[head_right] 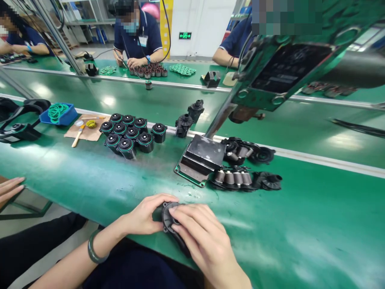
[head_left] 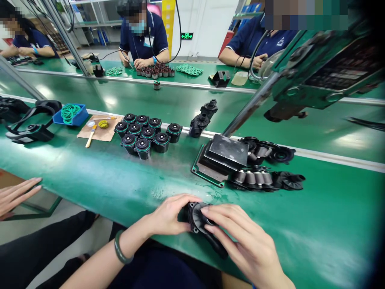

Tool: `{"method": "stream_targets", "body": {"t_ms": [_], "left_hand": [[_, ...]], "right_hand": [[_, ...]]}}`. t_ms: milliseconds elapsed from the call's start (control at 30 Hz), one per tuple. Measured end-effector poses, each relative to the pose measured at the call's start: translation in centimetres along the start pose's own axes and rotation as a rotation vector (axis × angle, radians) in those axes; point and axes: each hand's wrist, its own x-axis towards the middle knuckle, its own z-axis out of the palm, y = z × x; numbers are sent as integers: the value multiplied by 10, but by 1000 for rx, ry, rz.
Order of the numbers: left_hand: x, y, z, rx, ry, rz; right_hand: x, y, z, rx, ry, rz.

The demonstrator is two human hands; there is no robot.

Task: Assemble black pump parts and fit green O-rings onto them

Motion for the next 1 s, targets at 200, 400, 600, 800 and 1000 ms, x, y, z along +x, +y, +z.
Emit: {"method": "stream_targets", "body": {"t_ms": [200, 400, 600, 800, 1000], "left_hand": [[-4, -7, 2, 10, -2, 15], [-12, -16, 6, -8, 69, 107], [4, 27, -5, -772, 69, -335], [16, 58, -19, -1179, 186, -642], [12, 61, -17, -1266, 181, -659]], "right_hand": [[-1, 2, 2, -8, -8, -3], [5, 8, 2, 11, 13, 79], [33, 23, -8, 240, -84, 367], [43, 22, -3, 240, -90, 451], [43, 14, -4, 218, -96, 452]]}}
